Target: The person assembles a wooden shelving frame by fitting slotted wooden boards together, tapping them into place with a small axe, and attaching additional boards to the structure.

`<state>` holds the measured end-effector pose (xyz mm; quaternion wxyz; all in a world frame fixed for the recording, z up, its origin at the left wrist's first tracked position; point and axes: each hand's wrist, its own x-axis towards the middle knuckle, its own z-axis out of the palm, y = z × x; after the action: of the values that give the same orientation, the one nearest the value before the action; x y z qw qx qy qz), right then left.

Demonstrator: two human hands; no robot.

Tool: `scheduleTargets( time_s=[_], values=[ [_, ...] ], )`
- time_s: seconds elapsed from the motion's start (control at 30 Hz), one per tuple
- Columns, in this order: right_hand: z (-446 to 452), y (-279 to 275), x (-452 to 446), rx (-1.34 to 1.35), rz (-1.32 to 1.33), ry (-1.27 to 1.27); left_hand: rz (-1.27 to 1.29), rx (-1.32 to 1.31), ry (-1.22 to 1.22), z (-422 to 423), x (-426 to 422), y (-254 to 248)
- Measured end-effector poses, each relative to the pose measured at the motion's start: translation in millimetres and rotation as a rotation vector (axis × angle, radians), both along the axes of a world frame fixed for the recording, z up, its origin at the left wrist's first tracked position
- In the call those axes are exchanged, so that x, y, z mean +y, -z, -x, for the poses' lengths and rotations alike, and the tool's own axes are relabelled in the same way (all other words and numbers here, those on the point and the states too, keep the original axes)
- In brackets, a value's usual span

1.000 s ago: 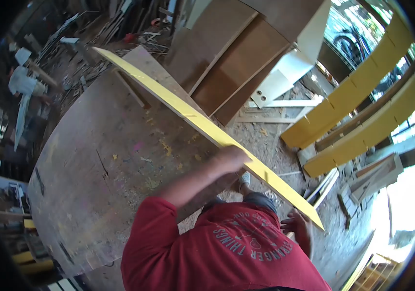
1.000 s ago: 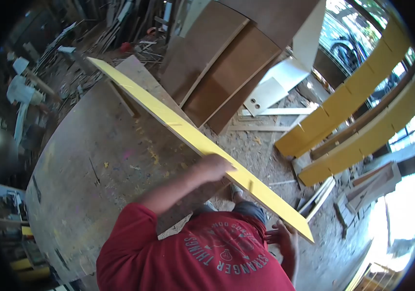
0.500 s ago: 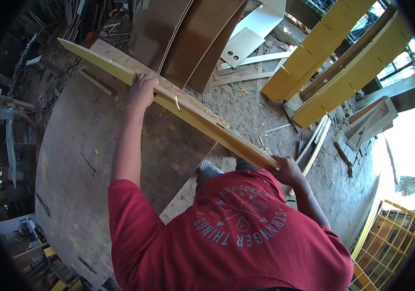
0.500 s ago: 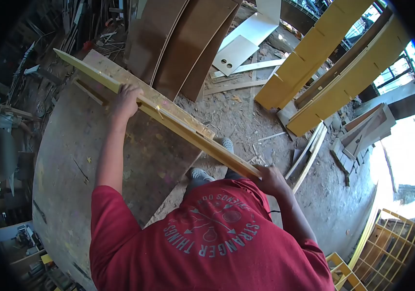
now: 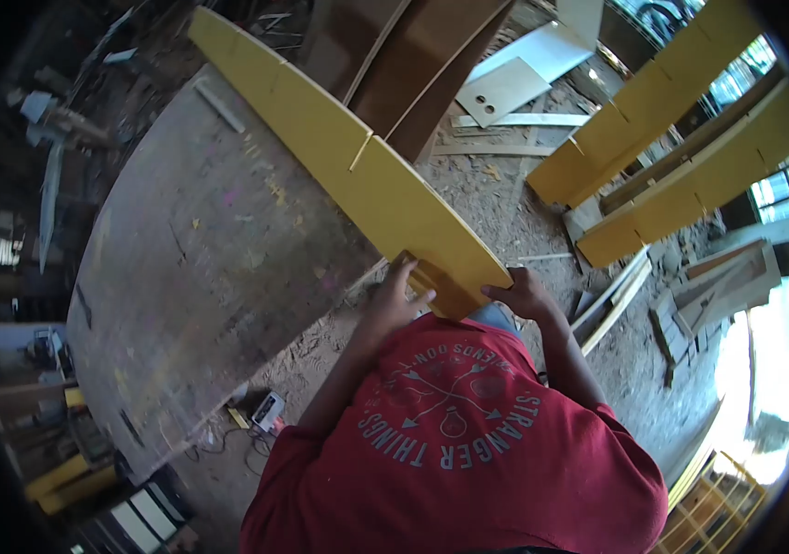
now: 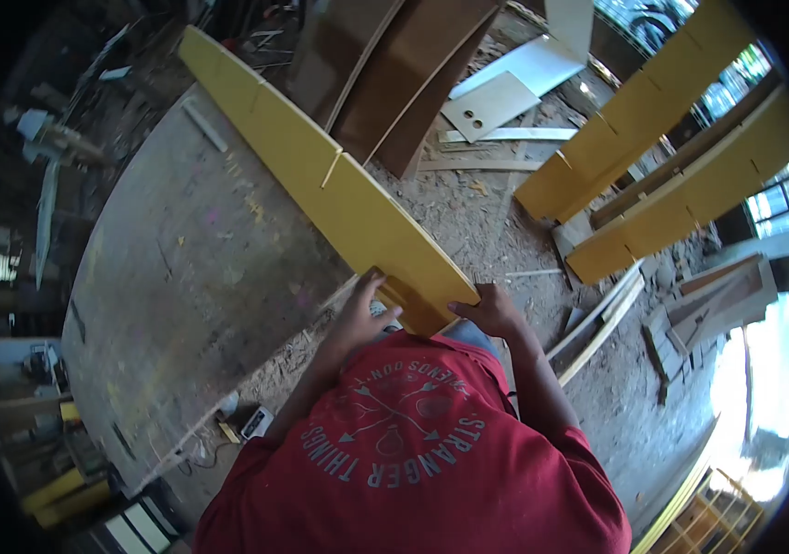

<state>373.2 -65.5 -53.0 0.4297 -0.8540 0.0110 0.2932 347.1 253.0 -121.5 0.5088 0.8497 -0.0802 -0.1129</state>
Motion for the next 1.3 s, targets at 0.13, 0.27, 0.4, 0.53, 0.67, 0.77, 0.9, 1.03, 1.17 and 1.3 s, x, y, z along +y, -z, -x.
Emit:
scheduleTargets(
  time_s=[0.13, 0.27, 0.4, 0.53, 0.67, 0.77, 0.9, 1.03, 1.17, 1.3],
  values=[
    [-10.0, 31.1, -24.0, 0.136, -0.315, -0.005, -0.269, -0.085, -0.064, 61.1, -46.8, 7.8],
    [-0.1, 113.8, -25.6, 0.471, -0.691, 0.089, -0.526, -0.009, -0.133, 94.0, -73.3, 23.6],
    [14.5, 141.1, -19.6, 0.520, -0.779, 0.091, -0.655, 0.105, -0.188, 127.4, -94.7, 26.6],
    [19.4, 143.2, -36.6, 0.498, -0.752, 0.065, -0.476, 0.156, -0.254, 163.5, -103.6, 19.0],
    [25.6, 136.9, -50.9, 0.519, -0.778, 0.135, -0.406, 0.165, -0.278, 200.6, -107.9, 13.9],
    [30.6, 129.8, -43.9, 0.459, -0.789, 0.169, -0.462, 0.116, -0.262, 201.2, -110.4, 10.7],
    [42.2, 117.3, -31.4, 0.316, -0.747, 0.160, -0.592, 0.060, -0.140, 198.8, -111.8, 15.0],
    [44.5, 102.8, -25.3, 0.097, -0.643, 0.104, -0.561, 0.045, -0.089, 200.5, -100.7, 2.2],
    [58.4, 22.2, -1.6, -0.317, -0.426, -0.060, -0.251, 0.020, -0.093, 202.4, -82.5, -4.7],
    [92.6, -61.2, 47.8, -0.727, -0.088, -0.254, -0.019, -0.053, -0.076, 199.1, -69.8, 6.7]
  ],
)
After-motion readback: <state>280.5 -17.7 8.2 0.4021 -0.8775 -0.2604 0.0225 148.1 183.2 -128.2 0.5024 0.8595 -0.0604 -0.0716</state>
